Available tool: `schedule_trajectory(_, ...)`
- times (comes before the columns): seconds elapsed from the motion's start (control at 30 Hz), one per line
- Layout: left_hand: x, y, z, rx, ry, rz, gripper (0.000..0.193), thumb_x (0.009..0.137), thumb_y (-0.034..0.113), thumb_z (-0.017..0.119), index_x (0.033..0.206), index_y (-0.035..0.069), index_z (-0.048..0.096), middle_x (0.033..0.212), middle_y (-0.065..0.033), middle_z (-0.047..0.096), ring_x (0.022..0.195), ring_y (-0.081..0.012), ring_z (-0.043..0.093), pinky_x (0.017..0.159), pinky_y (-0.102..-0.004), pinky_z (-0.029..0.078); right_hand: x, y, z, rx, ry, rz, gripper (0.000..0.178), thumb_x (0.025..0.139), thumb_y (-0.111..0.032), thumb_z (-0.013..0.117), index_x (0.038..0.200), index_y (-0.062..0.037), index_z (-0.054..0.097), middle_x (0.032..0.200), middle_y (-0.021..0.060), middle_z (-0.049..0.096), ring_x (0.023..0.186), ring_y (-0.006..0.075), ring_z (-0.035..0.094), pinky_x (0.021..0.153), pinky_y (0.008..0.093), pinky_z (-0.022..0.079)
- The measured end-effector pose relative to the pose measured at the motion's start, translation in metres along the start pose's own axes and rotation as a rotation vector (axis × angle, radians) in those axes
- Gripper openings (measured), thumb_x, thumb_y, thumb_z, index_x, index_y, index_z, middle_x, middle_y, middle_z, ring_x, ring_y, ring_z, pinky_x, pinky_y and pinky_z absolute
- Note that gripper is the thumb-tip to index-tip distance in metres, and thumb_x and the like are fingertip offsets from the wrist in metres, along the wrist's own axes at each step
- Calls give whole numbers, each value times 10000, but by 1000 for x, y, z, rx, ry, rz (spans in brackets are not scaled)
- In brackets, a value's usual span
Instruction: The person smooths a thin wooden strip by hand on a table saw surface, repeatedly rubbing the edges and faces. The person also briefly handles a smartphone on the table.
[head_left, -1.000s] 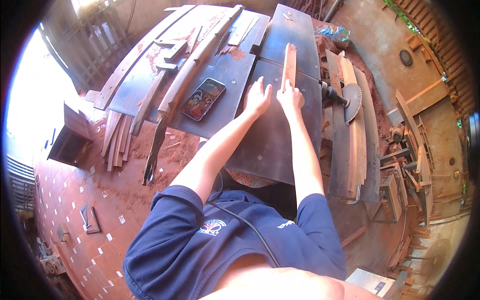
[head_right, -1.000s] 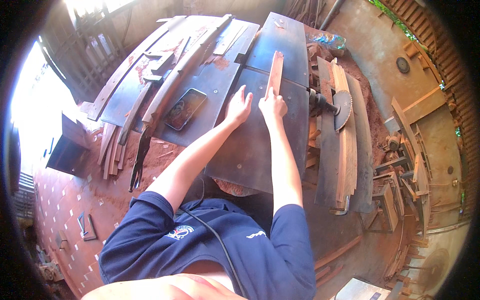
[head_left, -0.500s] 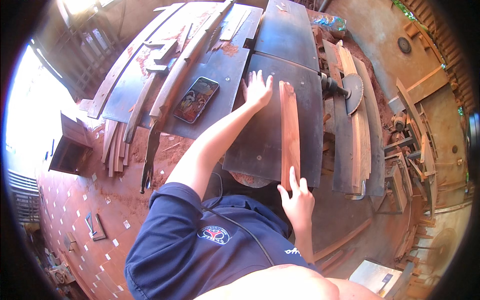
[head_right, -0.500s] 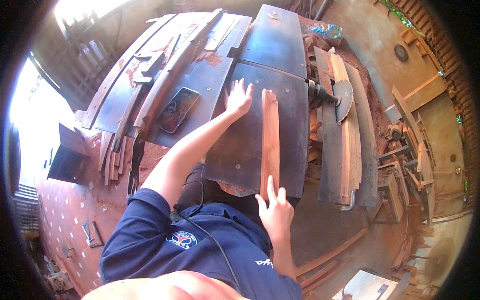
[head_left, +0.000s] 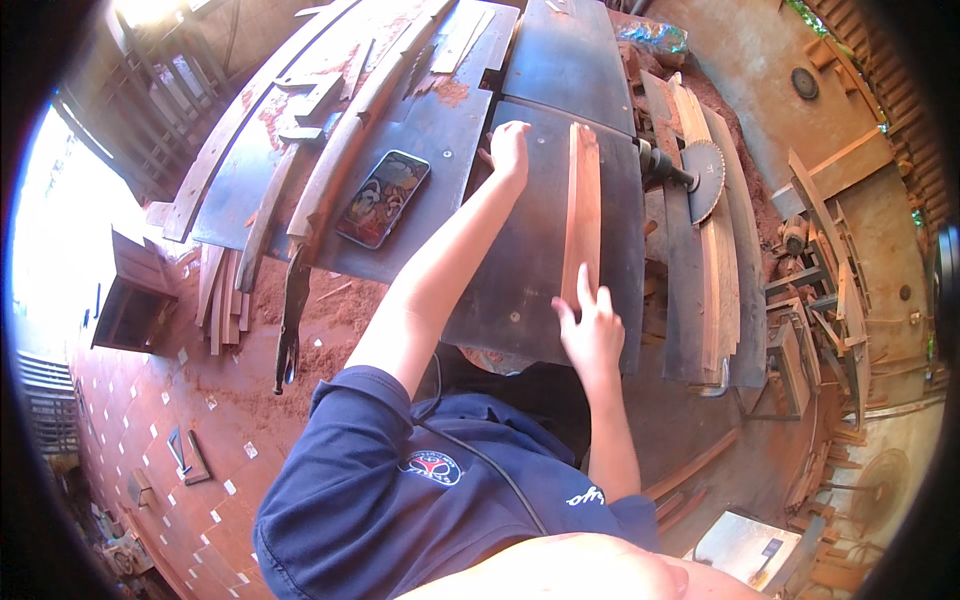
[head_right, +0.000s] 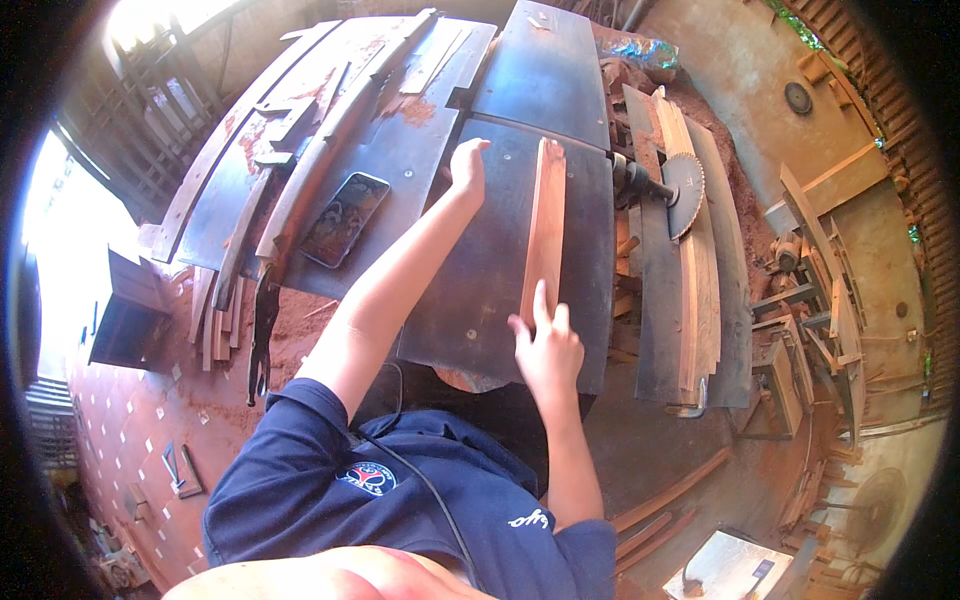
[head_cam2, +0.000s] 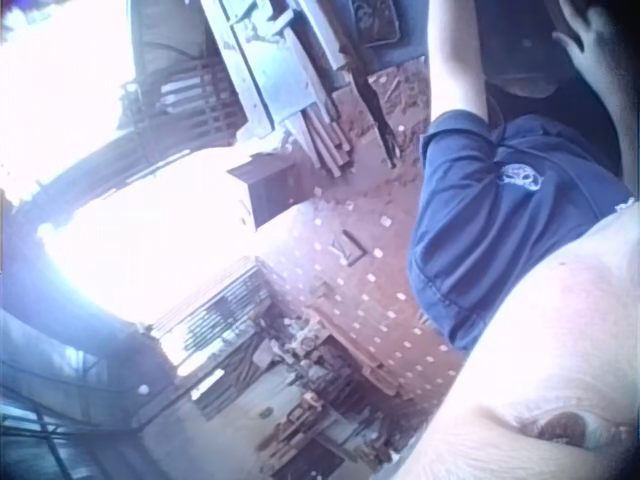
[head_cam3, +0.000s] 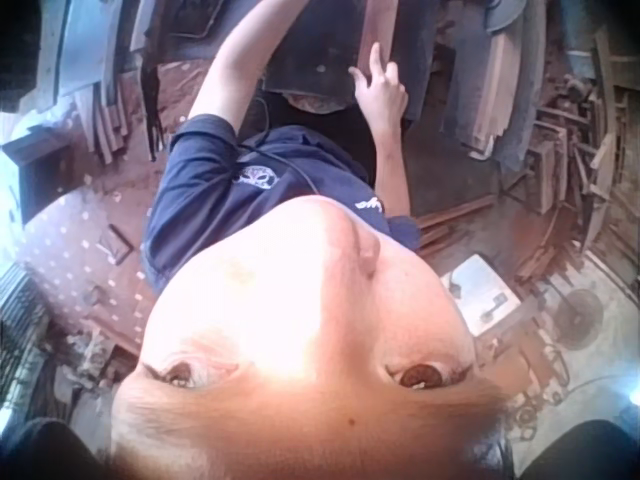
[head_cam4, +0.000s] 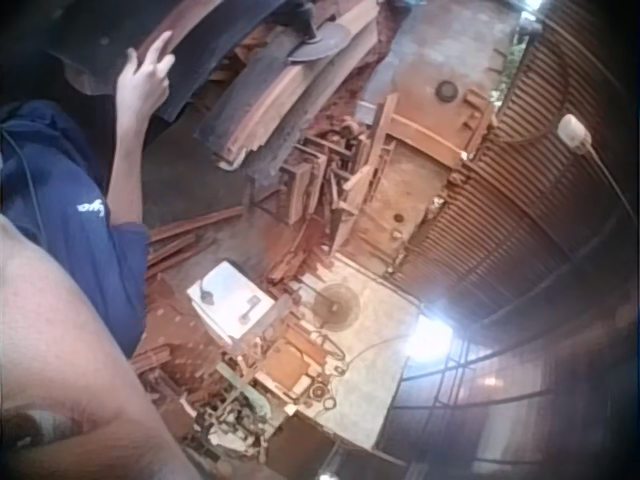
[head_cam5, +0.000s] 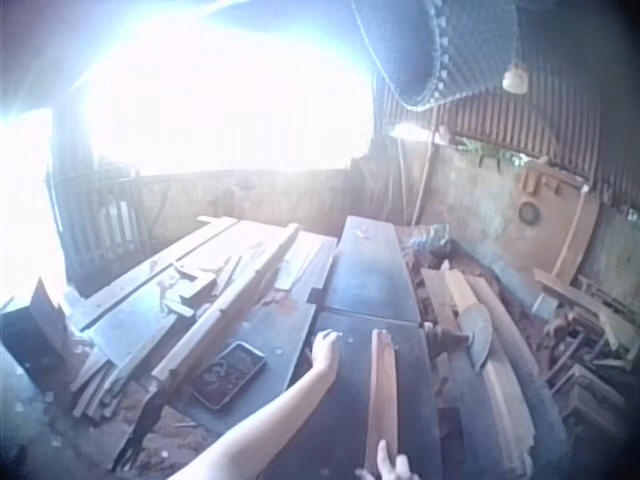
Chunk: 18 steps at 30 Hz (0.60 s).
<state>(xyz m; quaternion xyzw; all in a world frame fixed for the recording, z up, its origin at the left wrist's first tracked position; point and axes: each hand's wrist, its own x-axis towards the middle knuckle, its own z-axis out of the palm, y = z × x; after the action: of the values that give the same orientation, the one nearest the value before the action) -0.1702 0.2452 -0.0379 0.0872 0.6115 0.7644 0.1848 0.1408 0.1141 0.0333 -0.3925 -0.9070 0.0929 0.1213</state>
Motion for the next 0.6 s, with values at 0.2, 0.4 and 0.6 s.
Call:
schedule_trajectory(0.2,-5,33,21,-938,-122,-478,403,909,336,475,1155,44,604,1336,-167,579,1253,-334,537,1030,-550,409,128,22,21,-99,0,68,686,903,-377,661,1500,-166,397,1020,242,621,887,413,697,750,470,585)
schedule_trajectory(0.4,20,24,16,-686,-344,-925,298,901,323,478,966,51,580,756,-63,500,645,-198,490,621,-375,464,217,25,43,-141,-18,54,723,905,-407,639,1522,-170,346,1073,284,628,934,430,694,785,483,586)
schedule_trajectory(0.6,34,17,8,-505,-611,-1122,256,889,320,504,812,76,512,600,47,248,478,-97,243,395,-250,176,297,35,56,-193,-64,59,739,917,-448,608,1526,-146,319,1143,324,613,1004,457,672,840,520,566)
